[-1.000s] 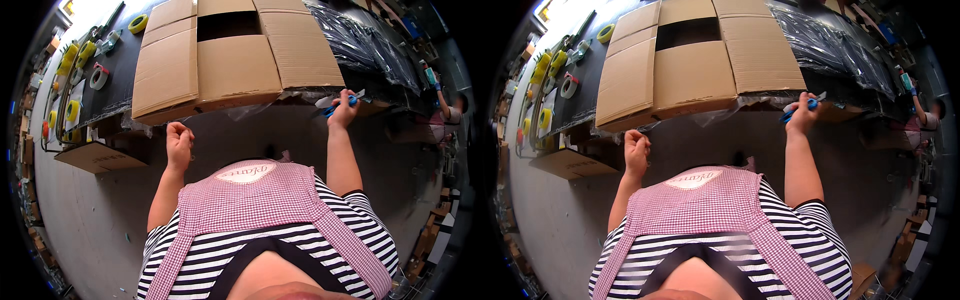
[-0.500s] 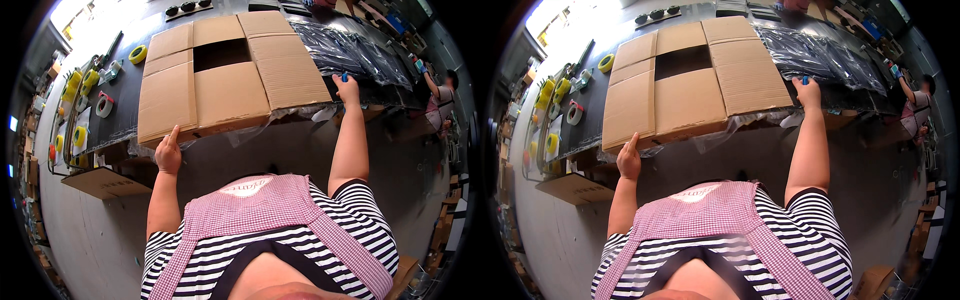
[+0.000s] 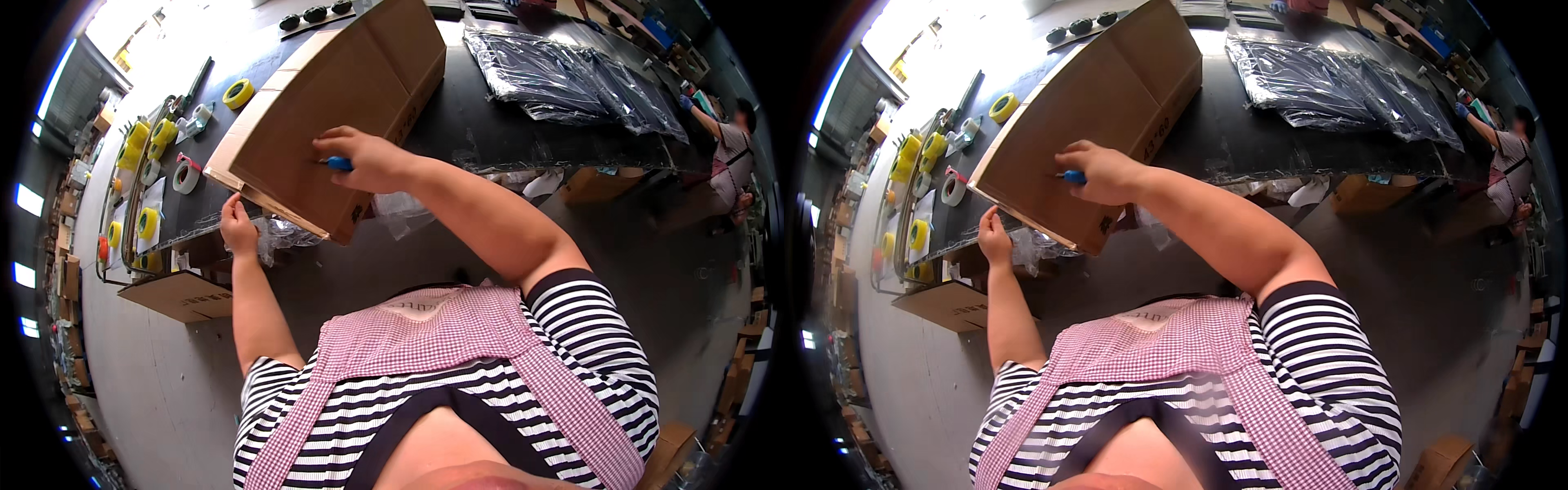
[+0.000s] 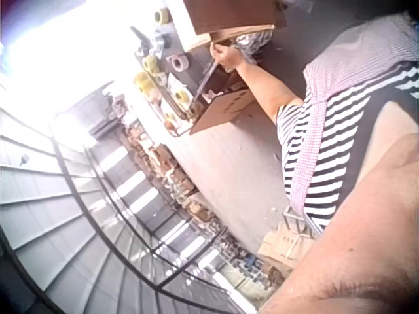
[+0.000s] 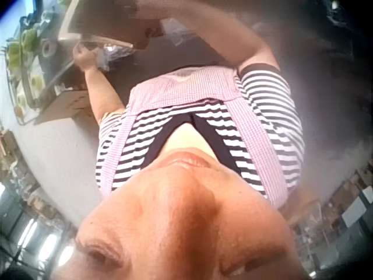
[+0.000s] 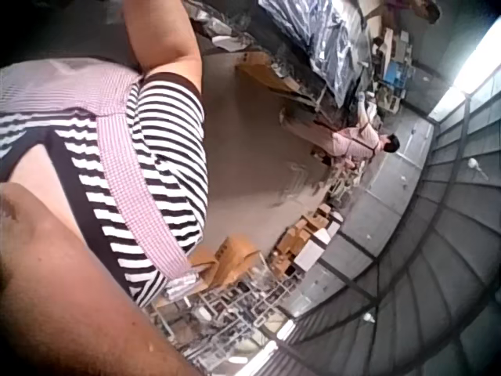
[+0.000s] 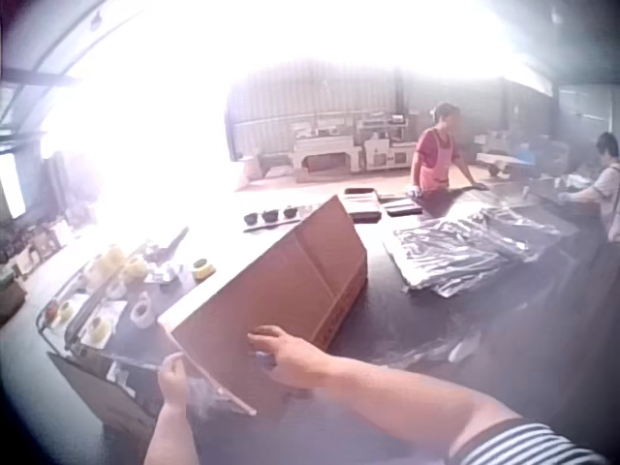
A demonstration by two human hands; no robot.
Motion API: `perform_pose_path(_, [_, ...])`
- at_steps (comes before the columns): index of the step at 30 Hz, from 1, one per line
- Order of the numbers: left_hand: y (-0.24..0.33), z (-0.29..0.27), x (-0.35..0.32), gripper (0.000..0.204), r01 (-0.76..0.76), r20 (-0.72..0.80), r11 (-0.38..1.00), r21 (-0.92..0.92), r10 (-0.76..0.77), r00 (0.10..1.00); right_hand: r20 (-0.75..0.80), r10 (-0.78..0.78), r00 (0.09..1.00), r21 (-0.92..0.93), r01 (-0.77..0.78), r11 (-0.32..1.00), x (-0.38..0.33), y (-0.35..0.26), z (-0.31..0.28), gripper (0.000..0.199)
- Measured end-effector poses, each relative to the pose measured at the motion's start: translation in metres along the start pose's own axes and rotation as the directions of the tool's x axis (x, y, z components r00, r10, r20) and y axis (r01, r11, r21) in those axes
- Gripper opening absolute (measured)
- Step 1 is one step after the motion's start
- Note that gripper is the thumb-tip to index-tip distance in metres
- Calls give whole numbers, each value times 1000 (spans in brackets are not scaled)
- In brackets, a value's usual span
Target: The person uses a utility knife to cut the tape along the seams of a large cardboard box and then opens the flaps.
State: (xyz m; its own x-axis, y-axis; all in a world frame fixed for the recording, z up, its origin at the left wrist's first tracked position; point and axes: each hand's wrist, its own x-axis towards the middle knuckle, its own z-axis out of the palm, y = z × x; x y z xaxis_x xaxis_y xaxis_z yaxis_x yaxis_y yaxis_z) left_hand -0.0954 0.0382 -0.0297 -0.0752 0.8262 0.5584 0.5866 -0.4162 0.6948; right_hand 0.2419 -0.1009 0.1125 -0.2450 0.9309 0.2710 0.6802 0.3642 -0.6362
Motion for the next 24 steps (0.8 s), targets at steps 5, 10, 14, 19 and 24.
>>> perform_pose_path(5, [60, 7, -100, 27, 602, 285, 474, -643, -581, 762, 315, 240, 918, -222, -174, 959, 25, 33, 65, 63])
perform_pose_path(10, [114, 18, -127, 46, 346, 278, 811, -471, -236, 931, 332, 66, 941, -135, -22, 991, 38, 67, 68, 61])
perform_pose_path(14, [119, 10, -121, 33, -273, 261, 946, 176, 223, 939, 430, 222, 875, 265, -358, 895, 33, 36, 40, 46])
perform_pose_path(19, [121, -8, -110, 28, -90, 388, 978, 186, 11, 922, -196, 465, 864, 677, -224, 701, 32, 142, 8, 15])
perform_pose_path(24, [71, -27, -90, 29, -62, 219, 996, 69, 45, 975, -788, 419, 452, 148, -522, 840, 27, 315, -127, 31])
